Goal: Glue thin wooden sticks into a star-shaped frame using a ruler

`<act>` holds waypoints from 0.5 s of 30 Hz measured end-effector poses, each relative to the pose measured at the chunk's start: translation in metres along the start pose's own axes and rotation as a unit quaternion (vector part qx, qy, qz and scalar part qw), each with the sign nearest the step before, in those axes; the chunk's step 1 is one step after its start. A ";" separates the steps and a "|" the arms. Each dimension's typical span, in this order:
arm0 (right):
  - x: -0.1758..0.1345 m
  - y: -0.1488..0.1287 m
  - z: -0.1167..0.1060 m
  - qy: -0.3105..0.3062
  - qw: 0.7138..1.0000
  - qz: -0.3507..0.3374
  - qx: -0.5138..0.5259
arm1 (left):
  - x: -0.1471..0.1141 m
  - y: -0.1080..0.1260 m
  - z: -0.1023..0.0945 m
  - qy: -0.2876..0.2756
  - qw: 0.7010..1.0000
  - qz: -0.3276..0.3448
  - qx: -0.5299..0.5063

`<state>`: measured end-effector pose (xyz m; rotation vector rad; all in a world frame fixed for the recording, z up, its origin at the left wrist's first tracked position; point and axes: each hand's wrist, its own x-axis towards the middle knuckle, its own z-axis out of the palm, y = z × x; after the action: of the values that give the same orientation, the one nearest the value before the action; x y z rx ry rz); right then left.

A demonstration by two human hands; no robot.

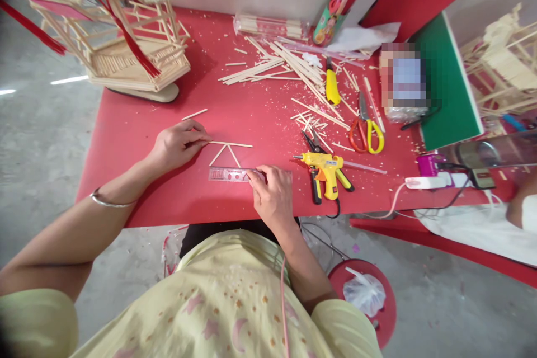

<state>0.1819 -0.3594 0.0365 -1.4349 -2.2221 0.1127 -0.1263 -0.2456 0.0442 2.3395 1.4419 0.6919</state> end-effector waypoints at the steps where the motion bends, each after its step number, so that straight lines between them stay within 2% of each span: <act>1: 0.000 0.000 0.000 0.001 1.000 -0.001 0.000 | 0.000 0.000 0.000 -0.001 1.000 0.000 0.000; 15: 0.000 0.000 0.000 0.000 1.000 -0.001 0.004 | -0.001 -0.001 0.001 0.007 1.000 0.006 -0.001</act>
<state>0.1820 -0.3596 0.0366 -1.4274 -2.2200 0.1204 -0.1272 -0.2460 0.0422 2.3475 1.4337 0.7145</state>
